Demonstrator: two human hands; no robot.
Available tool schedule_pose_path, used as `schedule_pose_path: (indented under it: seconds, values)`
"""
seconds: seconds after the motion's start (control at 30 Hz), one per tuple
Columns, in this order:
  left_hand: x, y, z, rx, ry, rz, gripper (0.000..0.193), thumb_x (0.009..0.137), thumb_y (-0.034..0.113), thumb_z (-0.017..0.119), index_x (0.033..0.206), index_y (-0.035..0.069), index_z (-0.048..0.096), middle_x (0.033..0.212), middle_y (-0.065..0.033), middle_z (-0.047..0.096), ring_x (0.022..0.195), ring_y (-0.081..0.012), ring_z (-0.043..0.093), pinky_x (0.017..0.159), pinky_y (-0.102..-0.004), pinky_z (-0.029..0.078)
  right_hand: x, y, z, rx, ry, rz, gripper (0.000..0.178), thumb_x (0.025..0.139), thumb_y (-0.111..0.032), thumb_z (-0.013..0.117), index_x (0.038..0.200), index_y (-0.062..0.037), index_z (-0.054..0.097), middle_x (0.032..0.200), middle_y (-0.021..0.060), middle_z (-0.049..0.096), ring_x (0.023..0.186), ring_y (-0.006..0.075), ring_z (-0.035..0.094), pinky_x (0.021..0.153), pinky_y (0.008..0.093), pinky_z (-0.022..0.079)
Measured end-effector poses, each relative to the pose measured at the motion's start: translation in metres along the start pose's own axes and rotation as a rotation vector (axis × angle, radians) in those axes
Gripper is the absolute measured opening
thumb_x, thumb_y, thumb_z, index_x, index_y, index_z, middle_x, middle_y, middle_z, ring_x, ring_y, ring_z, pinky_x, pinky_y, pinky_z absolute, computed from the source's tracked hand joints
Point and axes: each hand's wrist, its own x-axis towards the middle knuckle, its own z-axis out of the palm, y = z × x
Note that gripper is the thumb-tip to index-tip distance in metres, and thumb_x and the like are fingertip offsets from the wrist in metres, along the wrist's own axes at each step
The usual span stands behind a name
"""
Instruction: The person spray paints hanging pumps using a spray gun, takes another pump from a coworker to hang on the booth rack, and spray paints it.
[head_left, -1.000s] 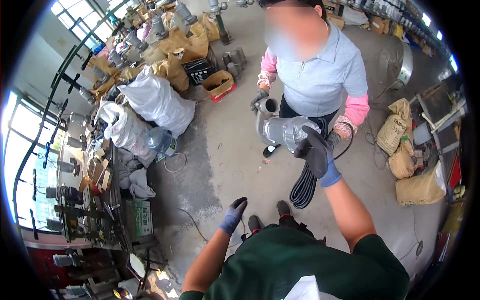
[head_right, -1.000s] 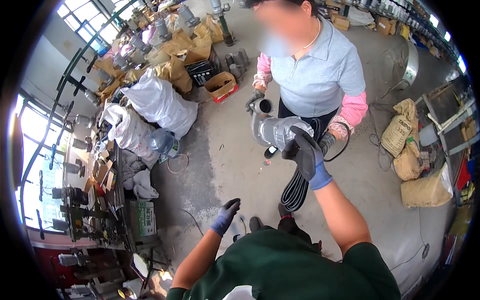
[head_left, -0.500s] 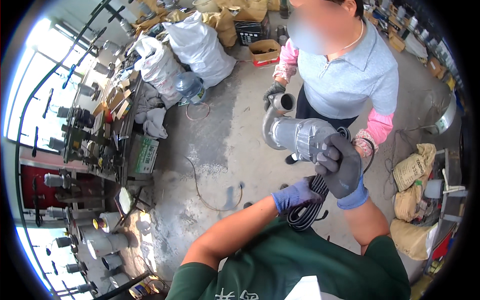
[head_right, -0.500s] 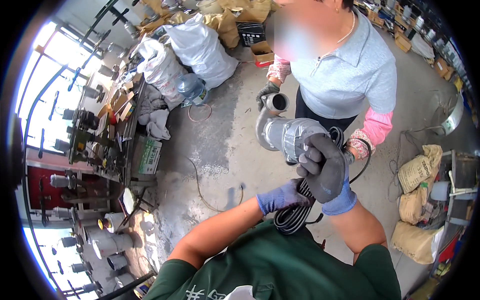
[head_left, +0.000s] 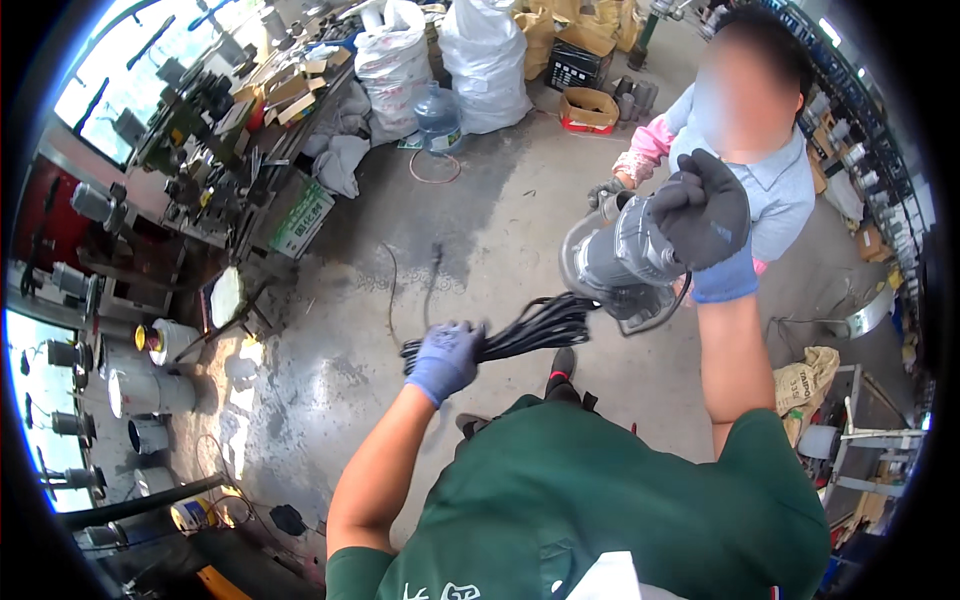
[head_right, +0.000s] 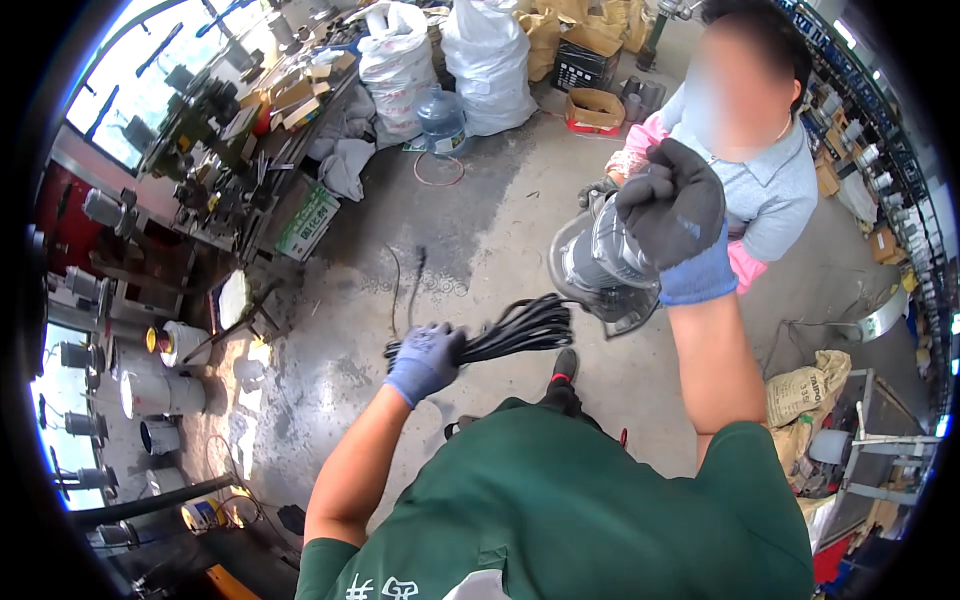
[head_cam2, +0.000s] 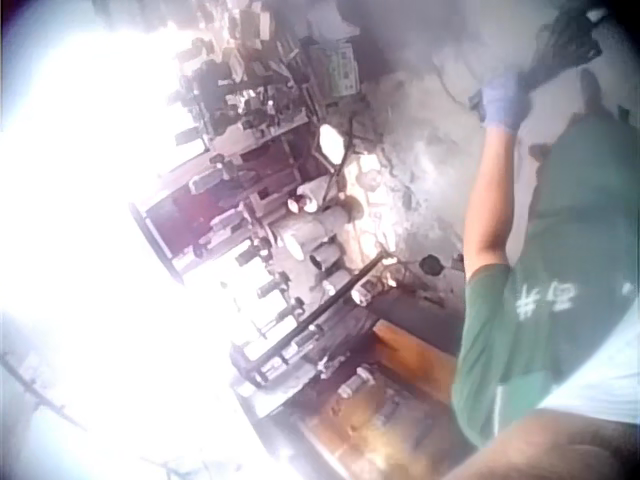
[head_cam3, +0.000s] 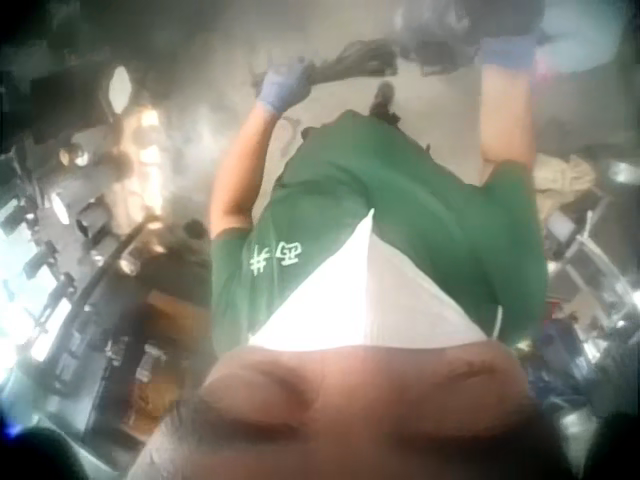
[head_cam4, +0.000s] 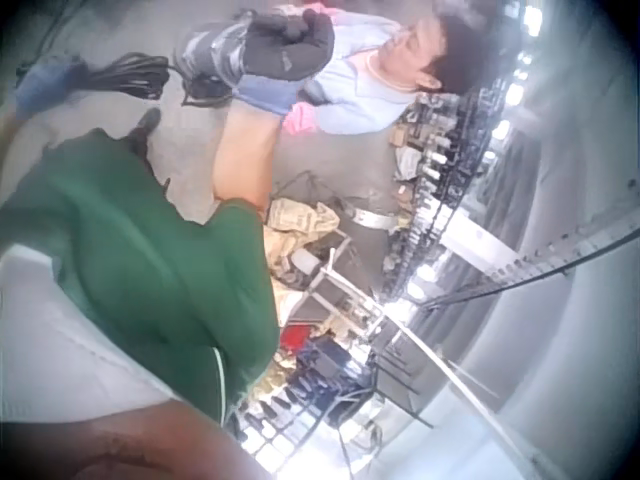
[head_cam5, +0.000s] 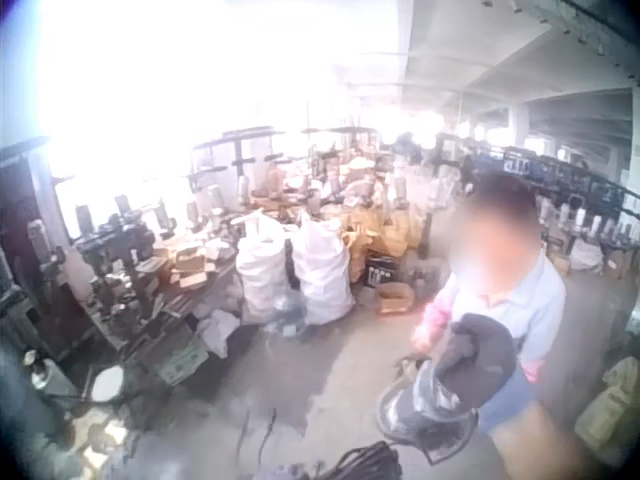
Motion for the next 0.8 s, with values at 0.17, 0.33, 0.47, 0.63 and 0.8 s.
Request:
schedule_pose_path:
  seconds: [0.17,0.33,0.47,0.63,0.8]
  values:
    - [-0.188,-0.106,0.036,-0.059,0.080,-0.453,0.020,0.075,0.016,0.069,0.095,0.013,0.070,0.092,-0.0146,0.066,0.092,-0.0362,0.066,0.080,-0.0484,0.051,0.011,0.052,0.021,0.048,0.040,-0.012,0.009,0.092,-0.004,0.065,0.089,0.0015,0.059,0.066,-0.0009,0.046,0.055,0.0110,0.047,0.059,0.0302,0.049]
    - [-0.330,-0.124,0.068,-0.376,0.315,-0.921,0.033,0.068,0.013,0.076,0.099,0.008,0.068,0.096,-0.0149,0.067,0.092,-0.0384,0.065,0.084,-0.0467,0.053,0.008,0.110,0.010,0.074,0.047,0.089,0.012,0.091,-0.004,0.065,0.084,-0.0029,0.055,0.066,-0.0018,0.045,0.052,0.0111,0.045,0.059,0.0290,0.048]
    - [-0.397,-0.128,0.113,-0.824,0.666,-1.236,0.041,0.067,0.004,0.082,0.104,0.002,0.065,0.096,-0.0118,0.071,0.086,-0.0238,0.067,0.080,-0.0376,0.055,0.016,0.198,-0.017,-0.168,0.255,0.019,0.018,0.093,-0.013,0.064,0.079,-0.0097,0.053,0.064,-0.0036,0.044,0.049,0.0094,0.041,0.051,0.0255,0.044]
    - [-0.432,-0.144,0.157,-1.024,1.076,-1.366,0.044,0.065,0.001,0.081,0.106,0.002,0.065,0.093,-0.0080,0.071,0.080,-0.0183,0.065,0.076,-0.0341,0.056,0.049,0.299,-0.139,-0.060,0.614,0.156,0.023,0.086,-0.023,0.068,0.073,-0.0170,0.049,0.059,-0.0035,0.041,0.051,0.0136,0.043,0.050,0.0290,0.044]
    - [-0.440,-0.168,0.120,-0.854,0.687,-1.470,0.055,0.071,0.028,0.084,0.118,0.004,0.068,0.107,-0.0151,0.072,0.092,-0.0260,0.069,0.077,-0.0401,0.056,0.059,0.399,-0.234,0.042,0.801,0.370,0.022,0.085,-0.027,0.065,0.070,-0.0184,0.050,0.060,-0.0021,0.043,0.054,0.0153,0.046,0.051,0.0293,0.044]
